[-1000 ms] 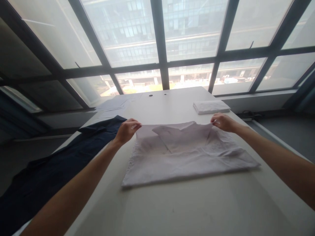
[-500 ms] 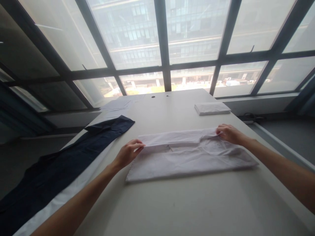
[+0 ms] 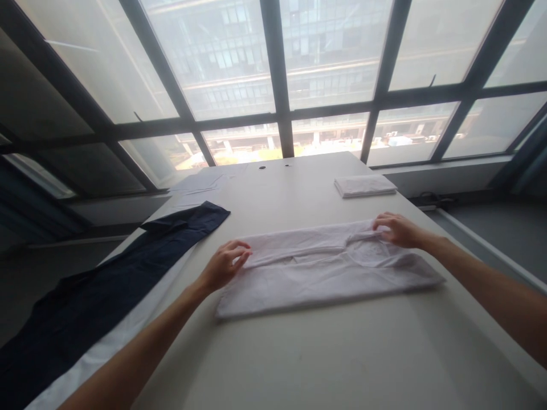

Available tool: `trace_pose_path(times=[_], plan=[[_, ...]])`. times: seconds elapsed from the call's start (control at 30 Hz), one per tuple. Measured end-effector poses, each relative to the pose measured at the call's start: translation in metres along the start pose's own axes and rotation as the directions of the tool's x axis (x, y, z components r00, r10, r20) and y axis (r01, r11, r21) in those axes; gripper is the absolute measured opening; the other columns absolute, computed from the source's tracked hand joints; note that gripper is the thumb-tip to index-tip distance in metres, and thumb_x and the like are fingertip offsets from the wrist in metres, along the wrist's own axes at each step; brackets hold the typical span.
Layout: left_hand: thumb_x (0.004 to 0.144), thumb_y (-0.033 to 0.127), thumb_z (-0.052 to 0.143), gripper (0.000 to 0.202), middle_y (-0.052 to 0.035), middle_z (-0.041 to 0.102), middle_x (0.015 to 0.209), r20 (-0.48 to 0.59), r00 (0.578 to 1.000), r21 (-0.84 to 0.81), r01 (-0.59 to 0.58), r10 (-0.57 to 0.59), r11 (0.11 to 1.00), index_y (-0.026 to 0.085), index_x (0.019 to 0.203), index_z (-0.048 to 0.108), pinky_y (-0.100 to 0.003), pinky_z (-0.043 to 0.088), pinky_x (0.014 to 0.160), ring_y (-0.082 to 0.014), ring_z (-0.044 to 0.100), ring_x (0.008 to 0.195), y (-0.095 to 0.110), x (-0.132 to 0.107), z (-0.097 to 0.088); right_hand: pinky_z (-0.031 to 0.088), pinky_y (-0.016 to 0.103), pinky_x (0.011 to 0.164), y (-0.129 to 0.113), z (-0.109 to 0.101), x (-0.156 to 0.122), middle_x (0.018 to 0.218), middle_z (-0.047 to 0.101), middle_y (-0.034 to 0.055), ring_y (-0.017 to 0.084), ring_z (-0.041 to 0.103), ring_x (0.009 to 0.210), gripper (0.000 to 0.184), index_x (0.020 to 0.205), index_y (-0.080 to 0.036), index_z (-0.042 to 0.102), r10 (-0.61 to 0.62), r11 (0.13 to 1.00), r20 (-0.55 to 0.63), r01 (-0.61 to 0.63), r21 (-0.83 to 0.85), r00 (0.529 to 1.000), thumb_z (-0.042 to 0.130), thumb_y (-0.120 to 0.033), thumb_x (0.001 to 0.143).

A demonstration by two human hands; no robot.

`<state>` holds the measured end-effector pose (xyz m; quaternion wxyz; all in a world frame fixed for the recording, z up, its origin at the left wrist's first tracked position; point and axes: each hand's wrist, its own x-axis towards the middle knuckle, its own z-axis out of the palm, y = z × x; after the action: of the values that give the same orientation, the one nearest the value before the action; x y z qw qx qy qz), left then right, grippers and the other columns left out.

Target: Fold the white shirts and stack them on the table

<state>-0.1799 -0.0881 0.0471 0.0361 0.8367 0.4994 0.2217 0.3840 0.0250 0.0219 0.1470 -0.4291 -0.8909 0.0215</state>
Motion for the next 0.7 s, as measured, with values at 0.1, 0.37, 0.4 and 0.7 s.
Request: trace_pose_path(times=[0.1,0.37,0.4,0.7], plan=[[0.103,0.037,0.042,0.037,-0.0083,0.070,0.120,-0.075,0.997,-0.053,0.010,-0.014,0.999,0.021,0.116,0.072,-0.040,0.048,0.106,-0.0232,0.064,0.114,0.018,0.039,0.015,0.045,0.043,0.101,-0.009,0.004,0.022,0.110,0.073,0.0109,0.029,0.062,0.110,0.026,0.105,-0.020,0.073,0.093,0.995,-0.183,-0.086,0.045,0.979,0.052,-0.021,0.088],[0.105,0.041,0.033,0.052,-0.0104,0.039,0.161,0.214,0.977,0.061,-0.023,0.010,0.998,0.023,0.153,0.043,-0.056,0.025,0.121,-0.0303,0.030,0.151,0.074,0.119,0.106,0.041,0.041,0.111,-0.113,0.053,0.104,0.135,0.065,0.0097,0.026,0.055,0.128,0.040,0.131,-0.024,0.065,0.176,0.979,-0.184,-0.153,0.133,0.967,0.043,-0.028,0.098],[0.106,0.044,0.032,0.053,-0.0100,0.035,0.163,0.252,0.968,0.078,-0.032,0.011,0.996,0.025,0.155,0.041,-0.058,0.023,0.121,-0.0313,0.026,0.152,0.077,0.119,0.112,0.038,0.043,0.114,-0.122,0.061,0.108,0.143,0.060,0.0097,0.027,0.051,0.134,0.042,0.137,-0.024,0.061,0.171,0.981,-0.137,-0.156,0.116,0.976,0.043,-0.031,0.099],[0.107,0.054,0.023,0.061,-0.0081,0.018,0.168,0.370,0.929,0.106,-0.061,0.017,0.992,0.027,0.161,0.026,-0.056,0.011,0.123,-0.0308,0.015,0.155,0.036,0.092,0.093,0.020,0.056,0.122,-0.125,0.094,0.102,0.165,0.028,0.0154,0.031,0.022,0.153,0.058,0.155,-0.021,0.041,0.179,0.979,0.148,-0.190,0.067,0.973,0.035,-0.047,0.103]])
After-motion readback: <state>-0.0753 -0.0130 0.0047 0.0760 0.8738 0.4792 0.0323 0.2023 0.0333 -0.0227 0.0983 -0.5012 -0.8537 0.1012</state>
